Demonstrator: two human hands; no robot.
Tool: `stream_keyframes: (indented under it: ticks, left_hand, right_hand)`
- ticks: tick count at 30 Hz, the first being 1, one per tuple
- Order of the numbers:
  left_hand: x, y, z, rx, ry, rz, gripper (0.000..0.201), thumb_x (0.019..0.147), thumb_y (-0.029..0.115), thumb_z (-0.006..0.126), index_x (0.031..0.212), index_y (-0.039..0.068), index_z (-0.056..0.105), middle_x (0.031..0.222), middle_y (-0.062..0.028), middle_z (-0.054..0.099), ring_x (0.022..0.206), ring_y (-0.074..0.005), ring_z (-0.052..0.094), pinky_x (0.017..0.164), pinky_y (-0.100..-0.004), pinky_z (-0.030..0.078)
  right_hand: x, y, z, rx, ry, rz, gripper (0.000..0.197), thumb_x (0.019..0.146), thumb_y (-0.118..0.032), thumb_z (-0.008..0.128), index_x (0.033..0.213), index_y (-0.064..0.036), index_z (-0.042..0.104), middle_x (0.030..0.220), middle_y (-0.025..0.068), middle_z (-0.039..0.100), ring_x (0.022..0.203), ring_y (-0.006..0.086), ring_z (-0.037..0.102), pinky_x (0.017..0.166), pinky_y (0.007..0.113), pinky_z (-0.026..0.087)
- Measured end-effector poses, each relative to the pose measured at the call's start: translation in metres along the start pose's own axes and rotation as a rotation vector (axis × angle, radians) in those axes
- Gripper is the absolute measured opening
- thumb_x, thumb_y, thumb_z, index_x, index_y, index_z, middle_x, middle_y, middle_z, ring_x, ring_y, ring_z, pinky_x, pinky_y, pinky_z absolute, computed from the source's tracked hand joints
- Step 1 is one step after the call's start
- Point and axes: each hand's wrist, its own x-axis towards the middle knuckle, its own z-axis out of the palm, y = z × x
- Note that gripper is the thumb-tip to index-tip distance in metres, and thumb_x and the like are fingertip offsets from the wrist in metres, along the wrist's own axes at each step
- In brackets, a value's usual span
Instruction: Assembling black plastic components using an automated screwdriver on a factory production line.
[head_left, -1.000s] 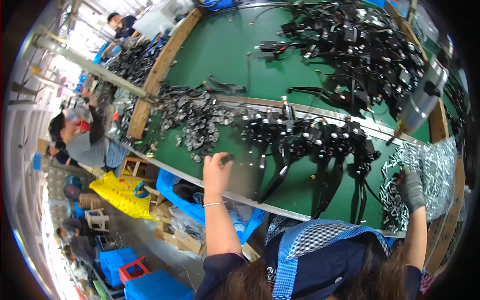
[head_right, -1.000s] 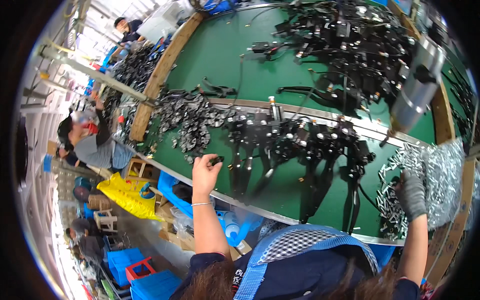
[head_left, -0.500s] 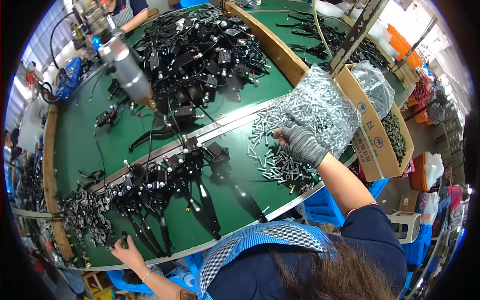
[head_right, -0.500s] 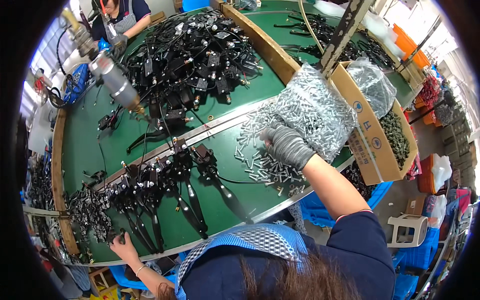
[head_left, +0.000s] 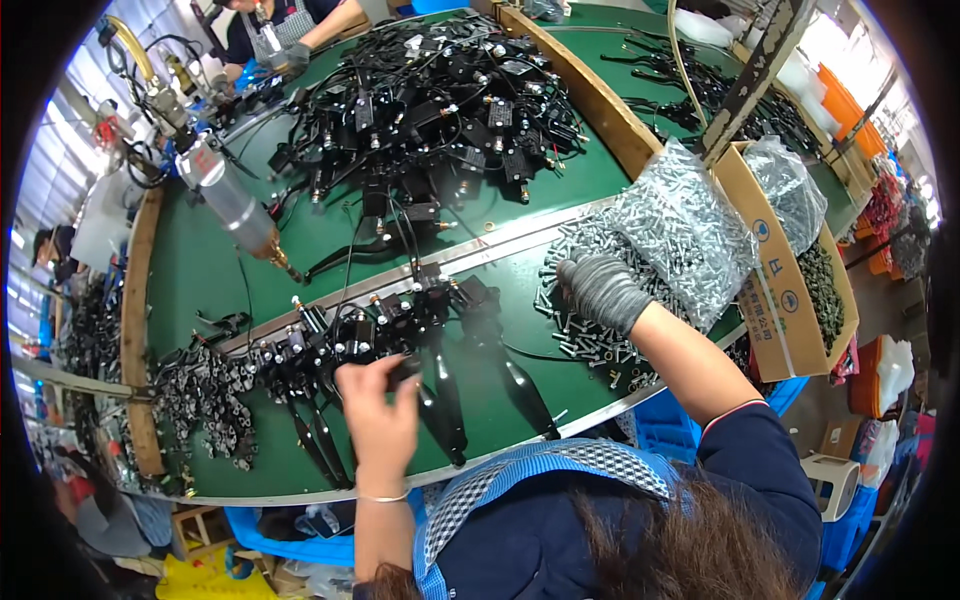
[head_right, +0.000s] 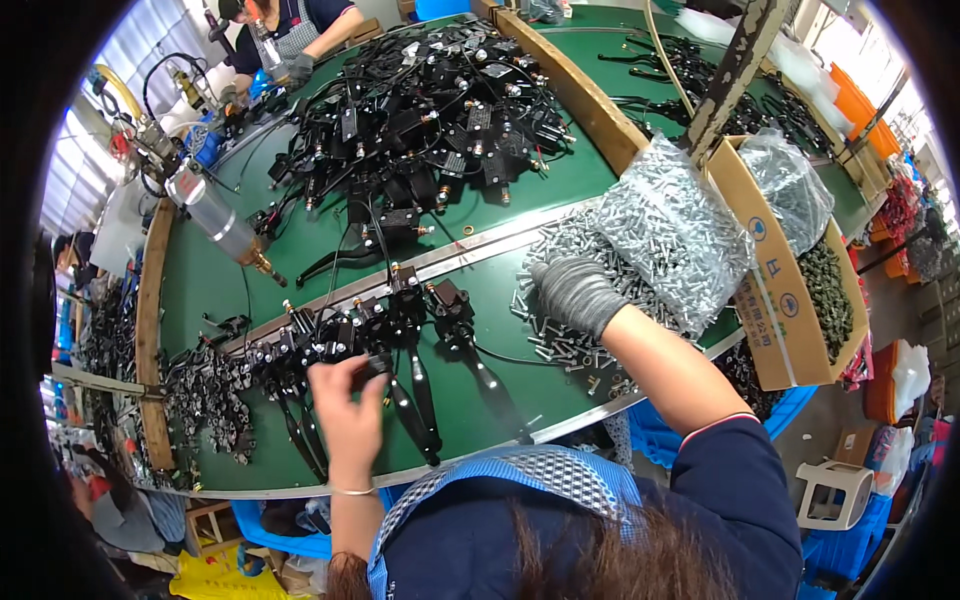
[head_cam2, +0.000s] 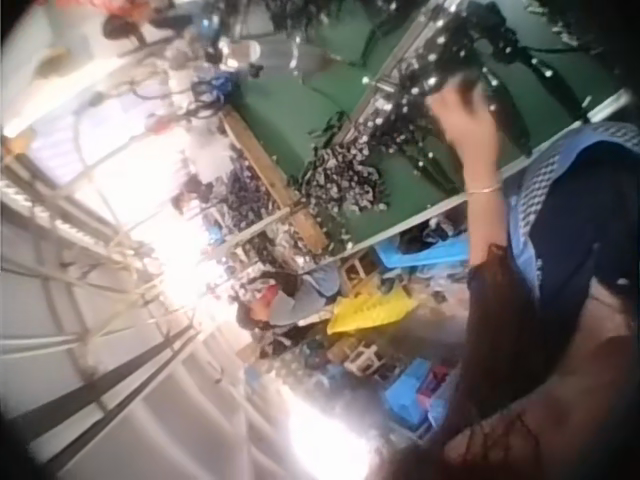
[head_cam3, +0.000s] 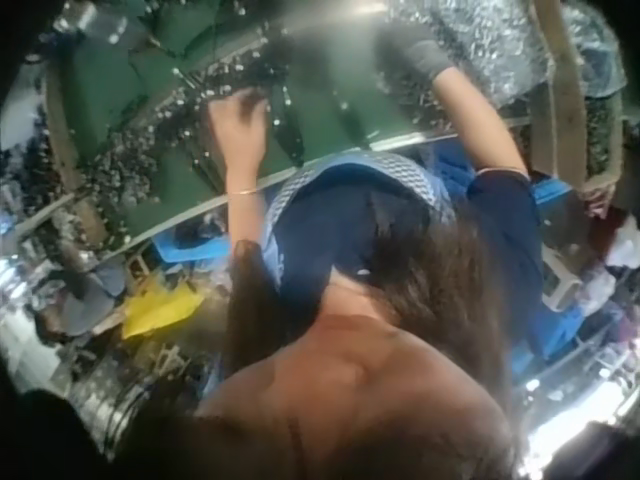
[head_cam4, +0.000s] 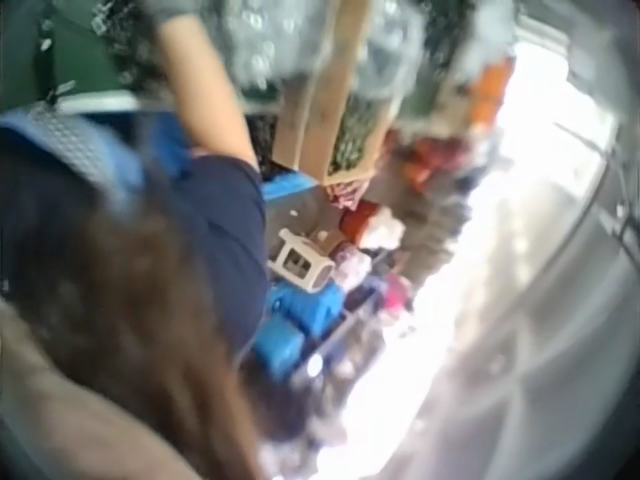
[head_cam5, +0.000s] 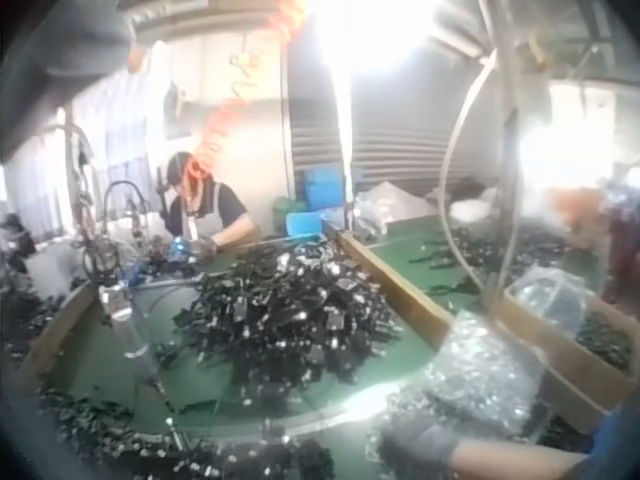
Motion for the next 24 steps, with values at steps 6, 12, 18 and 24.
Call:
stream_keyframes:
  ticks: [6,12,18,24]
  left_hand:
    - [0.013,0.028,0.044,0.031,-0.182,0.167,0.023,0.076,0.009,0.070,0.095,0.003,0.058,0.085,-0.0099,0.054,0.070,-0.0228,0.059,0.060,-0.0331,0.047]
    - [0.017,0.040,0.067,0.063,-0.189,0.271,0.024,0.074,0.011,0.072,0.094,0.005,0.059,0.079,-0.0083,0.055,0.065,-0.0225,0.060,0.055,-0.0339,0.047]
    - [0.014,0.045,0.070,0.073,-0.139,0.372,0.024,0.073,0.011,0.073,0.093,0.006,0.060,0.077,-0.0092,0.056,0.059,-0.0247,0.058,0.053,-0.0337,0.047]
    - [0.013,0.040,0.075,0.082,-0.133,0.318,0.022,0.073,0.010,0.072,0.091,0.006,0.060,0.077,-0.0084,0.056,0.060,-0.0242,0.058,0.053,-0.0334,0.048]
  right_hand:
    - [-0.023,-0.013,-0.021,0.237,0.178,0.024,0.016,0.079,-0.019,0.063,0.089,-0.0071,0.062,0.075,0.0145,0.063,0.071,0.0308,0.062,0.065,0.042,0.049]
    - [-0.045,-0.054,-0.040,1.380,-0.268,-0.020,0.019,0.081,-0.015,0.064,0.096,-0.0022,0.063,0.081,0.0038,0.063,0.074,0.0107,0.059,0.067,0.029,0.050]
    - [-0.046,-0.044,-0.016,1.509,-0.252,0.141,0.015,0.082,-0.014,0.064,0.092,-0.0020,0.063,0.080,0.0013,0.062,0.070,0.0111,0.060,0.069,0.026,0.049]
    - [-0.053,-0.059,-0.033,0.912,0.080,0.011,0.023,0.086,-0.022,0.061,0.098,-0.0021,0.065,0.082,0.0146,0.066,0.078,0.0233,0.065,0.072,0.034,0.050]
